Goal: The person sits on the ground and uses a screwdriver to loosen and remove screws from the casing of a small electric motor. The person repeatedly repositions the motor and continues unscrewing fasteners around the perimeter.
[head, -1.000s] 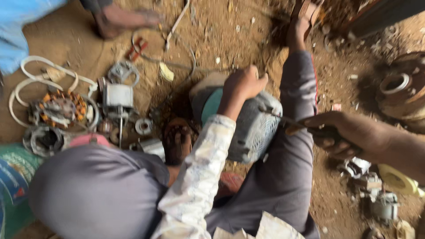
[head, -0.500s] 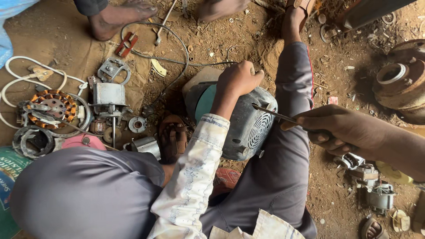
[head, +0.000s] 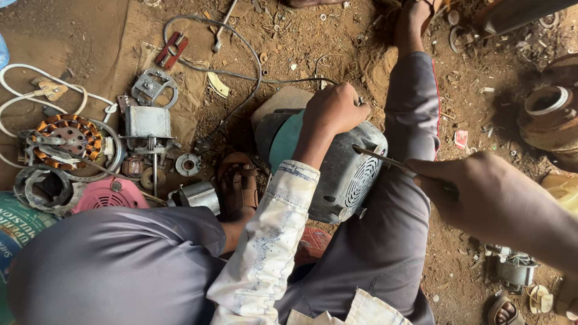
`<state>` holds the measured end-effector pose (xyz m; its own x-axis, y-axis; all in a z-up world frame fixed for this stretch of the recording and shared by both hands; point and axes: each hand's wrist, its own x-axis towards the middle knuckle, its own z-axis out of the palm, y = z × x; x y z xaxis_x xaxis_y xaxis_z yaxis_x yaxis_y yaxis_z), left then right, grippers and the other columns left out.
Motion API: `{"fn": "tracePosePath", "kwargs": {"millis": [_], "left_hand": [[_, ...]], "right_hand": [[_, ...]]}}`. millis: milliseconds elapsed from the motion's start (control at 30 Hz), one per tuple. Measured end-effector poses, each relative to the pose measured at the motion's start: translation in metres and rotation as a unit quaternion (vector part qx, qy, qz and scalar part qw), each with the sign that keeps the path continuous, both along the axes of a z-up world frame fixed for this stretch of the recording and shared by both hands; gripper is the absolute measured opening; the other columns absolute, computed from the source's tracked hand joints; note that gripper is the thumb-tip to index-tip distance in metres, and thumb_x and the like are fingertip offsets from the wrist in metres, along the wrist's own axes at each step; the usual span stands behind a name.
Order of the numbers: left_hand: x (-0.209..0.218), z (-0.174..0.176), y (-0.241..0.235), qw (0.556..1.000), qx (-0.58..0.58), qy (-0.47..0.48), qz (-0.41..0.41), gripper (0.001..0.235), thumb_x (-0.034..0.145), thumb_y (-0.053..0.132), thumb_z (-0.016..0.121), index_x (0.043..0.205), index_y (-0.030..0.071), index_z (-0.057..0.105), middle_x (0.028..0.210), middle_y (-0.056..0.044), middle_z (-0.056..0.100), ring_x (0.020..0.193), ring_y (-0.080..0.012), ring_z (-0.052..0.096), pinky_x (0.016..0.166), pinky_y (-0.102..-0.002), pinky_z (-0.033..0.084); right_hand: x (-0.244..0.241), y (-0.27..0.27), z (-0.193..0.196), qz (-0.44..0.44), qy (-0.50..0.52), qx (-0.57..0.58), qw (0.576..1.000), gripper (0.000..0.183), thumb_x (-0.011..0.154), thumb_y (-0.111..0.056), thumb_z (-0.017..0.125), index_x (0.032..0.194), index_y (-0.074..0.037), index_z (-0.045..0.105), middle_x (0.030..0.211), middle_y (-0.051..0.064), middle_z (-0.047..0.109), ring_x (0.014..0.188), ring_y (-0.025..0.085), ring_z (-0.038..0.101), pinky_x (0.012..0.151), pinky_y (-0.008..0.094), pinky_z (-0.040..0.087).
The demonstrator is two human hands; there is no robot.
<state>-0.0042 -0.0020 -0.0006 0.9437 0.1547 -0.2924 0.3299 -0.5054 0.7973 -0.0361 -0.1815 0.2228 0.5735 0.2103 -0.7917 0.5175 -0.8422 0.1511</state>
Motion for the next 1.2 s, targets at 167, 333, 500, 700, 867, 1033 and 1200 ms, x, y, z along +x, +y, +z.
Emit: {"fn": "tracePosePath", "kwargs": {"millis": [167, 333, 500, 700, 867, 1033, 1200], "left_hand": [[0.006, -0.002, 0.004, 0.998, -0.009, 0.054, -0.040, 0.034, 0.078, 0.045, 0.070, 0.079, 0.012, 0.080, 0.090, -0.014, 0.079, 0.085, -0.0322, 0.078, 0.081, -0.042, 0.061], [0.005, -0.010, 0.003, 0.998, -0.006, -0.065, 0.019, 0.033, 0.069, 0.046, 0.076, 0.076, 0.013, 0.077, 0.082, -0.017, 0.075, 0.077, -0.0377, 0.073, 0.072, -0.045, 0.058], [0.006, -0.018, 0.006, 1.000, 0.002, -0.013, -0.006, 0.040, 0.081, 0.046, 0.070, 0.069, 0.008, 0.075, 0.077, -0.018, 0.075, 0.071, -0.0352, 0.075, 0.072, -0.045, 0.058], [-0.001, -0.013, 0.008, 1.000, -0.003, -0.030, -0.002, 0.043, 0.082, 0.047, 0.069, 0.065, 0.009, 0.072, 0.068, -0.016, 0.072, 0.064, -0.0340, 0.072, 0.067, -0.046, 0.057], [0.000, -0.004, 0.002, 0.999, 0.023, 0.011, -0.034, 0.042, 0.083, 0.047, 0.069, 0.065, 0.008, 0.073, 0.069, -0.016, 0.072, 0.065, -0.0347, 0.074, 0.068, -0.046, 0.058], [-0.003, 0.007, 0.004, 0.999, 0.011, -0.027, -0.033, 0.037, 0.077, 0.044, 0.074, 0.068, 0.008, 0.074, 0.072, -0.019, 0.071, 0.069, -0.0390, 0.071, 0.069, -0.048, 0.057], [-0.007, 0.005, 0.004, 0.999, 0.005, -0.032, -0.021, 0.031, 0.074, 0.038, 0.073, 0.067, 0.008, 0.073, 0.073, -0.020, 0.071, 0.071, -0.0396, 0.071, 0.070, -0.048, 0.057]], "right_hand": [[-0.009, -0.020, -0.006, 0.445, -0.156, 0.004, 0.882, 0.061, 0.098, -0.016, 0.047, 0.159, -0.020, 0.039, 0.083, 0.005, 0.067, 0.031, 0.000, 0.050, 0.029, 0.019, 0.043], [-0.017, -0.024, -0.008, 0.344, -0.154, 0.078, 0.923, 0.057, 0.098, -0.028, 0.052, 0.154, -0.016, 0.048, 0.076, 0.006, 0.067, 0.048, 0.013, 0.054, 0.039, 0.029, 0.049], [-0.008, -0.028, 0.000, 0.049, -0.029, 0.124, 0.991, 0.045, 0.100, -0.027, 0.053, 0.144, -0.027, 0.059, 0.072, -0.002, 0.073, 0.041, 0.007, 0.060, 0.041, 0.026, 0.053], [0.017, -0.044, -0.010, -0.442, 0.204, 0.266, 0.832, 0.048, 0.097, -0.035, 0.060, 0.133, -0.004, 0.068, 0.061, 0.005, 0.063, 0.039, 0.013, 0.038, 0.034, 0.034, 0.032], [0.013, -0.036, -0.020, -0.591, 0.220, 0.203, 0.749, 0.037, 0.102, -0.034, 0.056, 0.128, -0.008, 0.064, 0.051, -0.001, 0.040, 0.039, 0.010, 0.027, 0.035, 0.028, 0.022], [0.012, -0.014, -0.012, -0.437, 0.191, 0.156, 0.865, 0.042, 0.100, -0.038, 0.058, 0.133, -0.013, 0.063, 0.052, 0.004, 0.048, 0.040, 0.014, 0.040, 0.038, 0.033, 0.037], [0.011, -0.010, -0.014, -0.296, 0.131, 0.126, 0.938, 0.039, 0.100, -0.036, 0.062, 0.133, -0.014, 0.067, 0.057, 0.006, 0.062, 0.043, 0.014, 0.049, 0.044, 0.035, 0.047]]}}
